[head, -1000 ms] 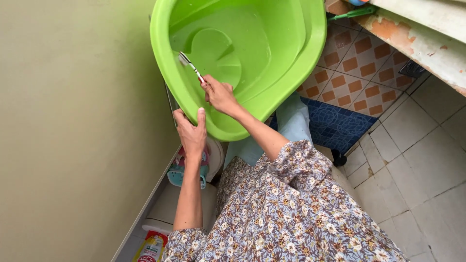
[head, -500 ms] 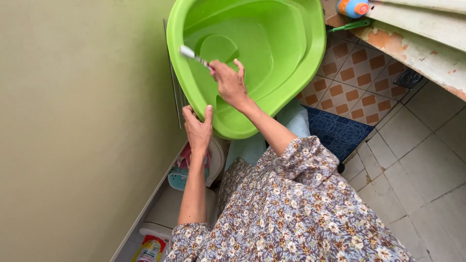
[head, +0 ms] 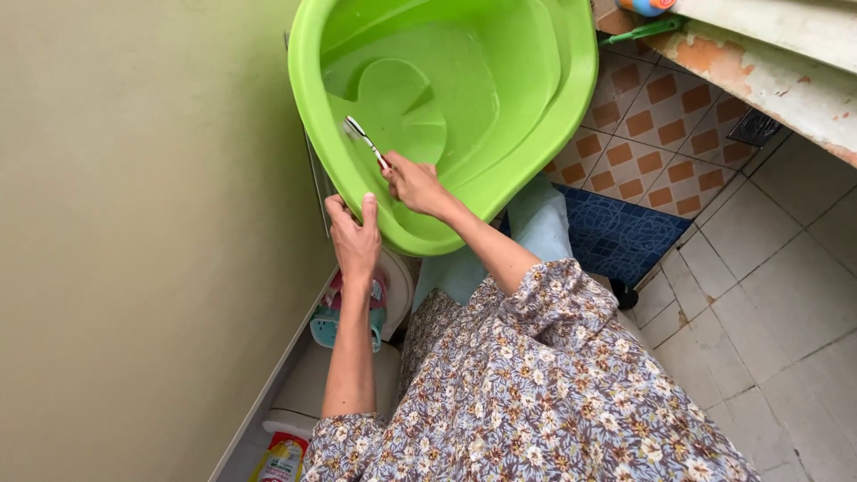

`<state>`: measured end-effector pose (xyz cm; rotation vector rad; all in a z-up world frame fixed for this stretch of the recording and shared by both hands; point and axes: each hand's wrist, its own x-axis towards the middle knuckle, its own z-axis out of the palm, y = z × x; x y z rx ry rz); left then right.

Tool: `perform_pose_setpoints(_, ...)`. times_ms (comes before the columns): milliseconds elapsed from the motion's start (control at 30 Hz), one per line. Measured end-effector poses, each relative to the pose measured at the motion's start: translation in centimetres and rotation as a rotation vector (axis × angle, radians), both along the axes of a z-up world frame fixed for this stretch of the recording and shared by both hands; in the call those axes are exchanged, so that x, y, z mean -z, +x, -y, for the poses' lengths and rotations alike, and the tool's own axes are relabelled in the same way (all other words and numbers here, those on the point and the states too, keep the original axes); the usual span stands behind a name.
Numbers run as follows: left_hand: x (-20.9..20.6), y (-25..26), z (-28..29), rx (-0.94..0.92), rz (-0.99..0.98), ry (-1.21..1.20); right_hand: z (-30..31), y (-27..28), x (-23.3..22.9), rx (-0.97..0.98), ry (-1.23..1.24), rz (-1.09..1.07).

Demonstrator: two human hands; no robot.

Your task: Scrubbing a green baby bathtub using a brush and a toothbrush.

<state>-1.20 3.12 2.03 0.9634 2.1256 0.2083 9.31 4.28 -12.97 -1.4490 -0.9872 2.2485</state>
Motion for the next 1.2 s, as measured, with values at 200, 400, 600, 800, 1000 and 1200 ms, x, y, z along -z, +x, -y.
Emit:
perform_pose_setpoints(200, 0.8, -0.4, 0.7, 0.056, -0.035, 0.073, 1.0, 2.8, -1.6, -0.164, 0.224, -0.009)
perform_pose_setpoints(400, 1.3, -0.5, 1.0, 0.065, -0.036, 0.112, 1.0, 0.4, 0.3, -0.125, 0.155, 0.031)
perform_pose_setpoints(600, 1.1, -0.3, 0.6, 0.06, -0.046, 0.103, 1.9, 2.4, 0.1, -0.173, 0.343, -0.009)
perform_pose_setpoints(800, 0.3, -0.4, -0.9, 0.042, -0.005, 0.086, 1.7, 0.7, 0.8, -0.1, 0.379, 0.044)
perform_pose_setpoints(1000, 0.1, -1.4, -2.9, 0.017, -0.083, -0.086, 0.1, 1.5, 0.4, -0.197, 0.304, 0.077)
perform_pose_setpoints(1200, 0.4, -1.4, -2.9, 0.072, -0.074, -0.071, 2.0, 1.9, 0.4, -0.187, 0.376, 0.03)
